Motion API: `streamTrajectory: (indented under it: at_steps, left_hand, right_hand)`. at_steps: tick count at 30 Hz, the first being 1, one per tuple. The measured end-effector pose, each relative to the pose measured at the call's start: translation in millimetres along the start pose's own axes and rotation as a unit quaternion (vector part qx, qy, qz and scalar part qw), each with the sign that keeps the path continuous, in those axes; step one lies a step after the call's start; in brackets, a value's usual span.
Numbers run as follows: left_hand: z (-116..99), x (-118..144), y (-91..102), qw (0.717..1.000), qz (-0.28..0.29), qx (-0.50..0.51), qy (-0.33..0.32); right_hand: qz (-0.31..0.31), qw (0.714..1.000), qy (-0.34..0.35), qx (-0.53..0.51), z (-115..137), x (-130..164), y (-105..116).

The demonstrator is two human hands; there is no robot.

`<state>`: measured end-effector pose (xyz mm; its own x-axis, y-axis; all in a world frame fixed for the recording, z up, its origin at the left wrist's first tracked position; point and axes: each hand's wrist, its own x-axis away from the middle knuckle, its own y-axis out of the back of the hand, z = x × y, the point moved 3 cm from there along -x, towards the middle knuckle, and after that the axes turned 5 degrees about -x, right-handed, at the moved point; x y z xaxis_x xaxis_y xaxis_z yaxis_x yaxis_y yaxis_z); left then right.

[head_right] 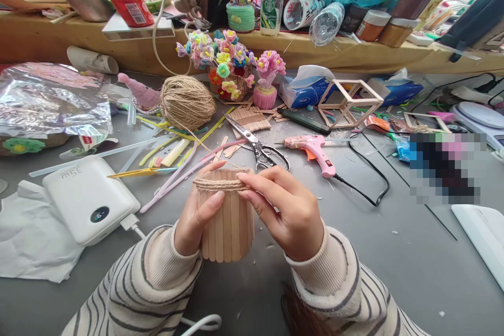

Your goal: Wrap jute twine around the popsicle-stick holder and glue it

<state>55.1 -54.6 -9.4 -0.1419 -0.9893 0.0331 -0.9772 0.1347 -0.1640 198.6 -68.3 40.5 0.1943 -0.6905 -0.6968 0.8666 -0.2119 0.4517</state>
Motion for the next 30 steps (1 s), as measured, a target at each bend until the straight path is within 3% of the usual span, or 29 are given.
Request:
streamTrajectory:
  at_steps: [23,30]
  left_hand:
    - [-0.1,0.6,0.6,0.999,-0.014,-0.018,-0.023]
    - [2.2,-1.3,3.2,0.998,0.019,-0.046,-0.031]
  right_hand:
    - [-0.011,0.999,0.02,0.037,2.8,3.0,-2.3]
    - [-0.009,0.999,0.015,0.041,3.6,4.5,-2.4]
